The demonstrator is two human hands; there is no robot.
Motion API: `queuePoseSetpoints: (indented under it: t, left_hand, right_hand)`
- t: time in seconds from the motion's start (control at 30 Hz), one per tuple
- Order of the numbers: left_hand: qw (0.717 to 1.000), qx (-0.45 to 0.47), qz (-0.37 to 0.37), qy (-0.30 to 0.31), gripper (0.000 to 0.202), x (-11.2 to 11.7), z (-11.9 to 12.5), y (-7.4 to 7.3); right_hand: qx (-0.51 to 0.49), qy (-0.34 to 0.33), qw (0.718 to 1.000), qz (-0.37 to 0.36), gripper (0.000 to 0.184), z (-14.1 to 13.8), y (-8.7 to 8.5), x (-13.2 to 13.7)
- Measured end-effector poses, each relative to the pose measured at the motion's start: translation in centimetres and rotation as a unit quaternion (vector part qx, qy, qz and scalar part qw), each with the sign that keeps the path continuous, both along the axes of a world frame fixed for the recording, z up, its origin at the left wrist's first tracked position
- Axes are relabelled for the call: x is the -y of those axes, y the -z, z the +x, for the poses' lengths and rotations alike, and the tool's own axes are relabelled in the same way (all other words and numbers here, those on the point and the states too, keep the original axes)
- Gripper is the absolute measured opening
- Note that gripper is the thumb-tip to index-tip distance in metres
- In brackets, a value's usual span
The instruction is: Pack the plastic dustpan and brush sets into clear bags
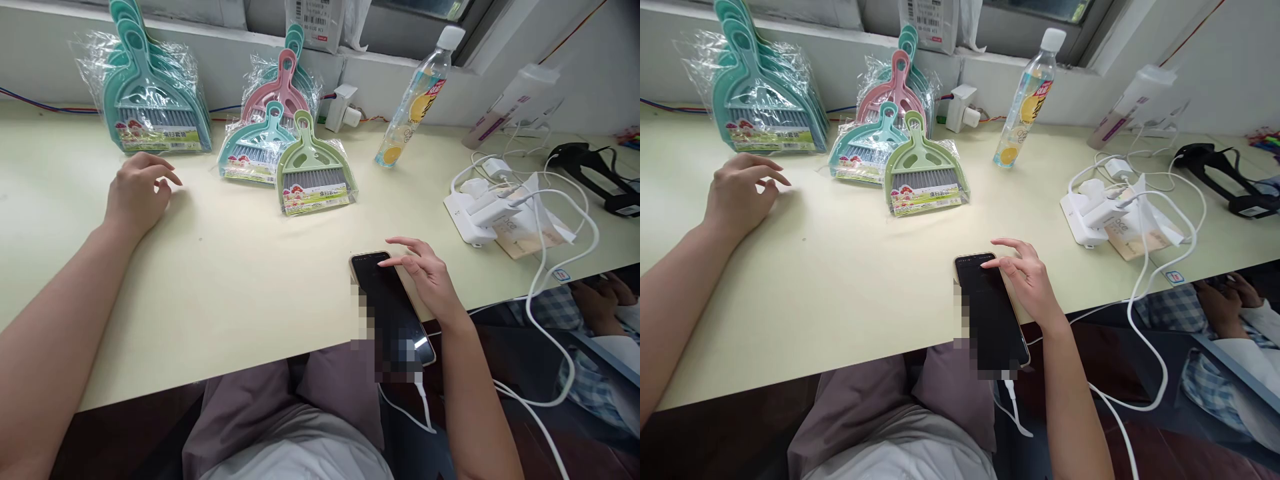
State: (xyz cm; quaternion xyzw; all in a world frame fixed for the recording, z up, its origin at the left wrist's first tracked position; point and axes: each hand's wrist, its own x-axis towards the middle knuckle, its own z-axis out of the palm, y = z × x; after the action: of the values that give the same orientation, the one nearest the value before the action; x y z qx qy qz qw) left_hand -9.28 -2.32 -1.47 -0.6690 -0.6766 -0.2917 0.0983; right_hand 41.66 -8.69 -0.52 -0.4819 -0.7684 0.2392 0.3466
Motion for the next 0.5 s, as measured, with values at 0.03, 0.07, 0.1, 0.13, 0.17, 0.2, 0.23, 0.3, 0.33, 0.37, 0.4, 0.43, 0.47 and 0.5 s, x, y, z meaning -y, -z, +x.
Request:
queuePoseSetpoints:
  t: [0.03, 0.07, 0.1, 0.13, 0.17, 0.2, 0.23, 0.3, 0.33, 0.37, 0.4, 0.43, 0.47, 0.5]
  left_hand:
    - [1.0, 0.003, 0.0, 0.001, 0.03, 0.0, 0.02, -0.02]
    - [1.0, 0.005, 0.001, 0.003, 0.03, 0.0, 0.04, -0.05]
    - [1.0, 0.006, 0.003, 0.006, 0.03, 0.0, 0.04, -0.08]
    - [1.0, 0.006, 0.006, 0.008, 0.029, 0.0, 0.02, -0.1]
    - [1.0, 0.006, 0.008, 0.012, 0.029, -0.01, -0.01, -0.12]
    - [1.0, 0.006, 0.011, 0.017, 0.029, -0.01, -0.06, -0.12]
    - [1.0, 0.008, 0.013, 0.022, 0.028, -0.02, -0.13, -0.12]
    - [0.999, 0.013, 0.014, 0.029, 0.026, -0.05, -0.26, -0.08]
    - [0.999, 0.014, 0.014, 0.031, 0.026, -0.07, -0.31, -0.05]
    - [0.999, 0.014, 0.013, 0.031, 0.025, -0.08, -0.34, -0.02]
    - [0.999, 0.013, 0.013, 0.031, 0.026, -0.09, -0.35, 0.01]
    - [0.999, 0.011, 0.012, 0.03, 0.026, -0.1, -0.35, 0.02]
    - [0.999, 0.01, 0.012, 0.03, 0.027, -0.1, -0.34, 0.04]
    - [0.999, 0.009, 0.011, 0.029, 0.027, -0.11, -0.31, 0.04]
  right_hand:
    - [-0.001, 0.0, 1.0, 0.0, 0.037, -0.01, -0.01, 0.0]
    - [-0.001, -0.001, 1.0, 0.0, 0.036, -0.01, 0.0, 0.0]
    - [0.0, -0.002, 1.0, -0.001, 0.036, 0.0, 0.02, 0.0]
    - [0.001, -0.002, 1.0, -0.001, 0.036, 0.02, 0.04, -0.01]
    - [0.003, -0.004, 1.0, -0.002, 0.035, 0.05, 0.07, -0.02]
    - [0.005, -0.005, 1.0, -0.003, 0.035, 0.07, 0.09, -0.02]
    - [0.008, -0.007, 1.0, -0.004, 0.035, 0.09, 0.1, -0.03]
    - [0.01, -0.008, 1.0, -0.004, 0.035, 0.09, 0.09, -0.03]
    - [0.009, -0.007, 1.0, -0.002, 0.035, 0.08, 0.07, -0.02]
    - [0.007, -0.005, 1.0, -0.001, 0.034, 0.06, 0.04, 0.0]
    - [0.005, -0.002, 1.0, 0.001, 0.034, 0.03, 0.02, 0.02]
    - [0.003, 0.0, 1.0, 0.004, 0.034, 0.01, 0.0, 0.03]
    - [0.0, 0.003, 1.0, 0.006, 0.033, -0.01, 0.0, 0.05]
    - [-0.002, 0.005, 1.0, 0.008, 0.033, -0.02, 0.01, 0.07]
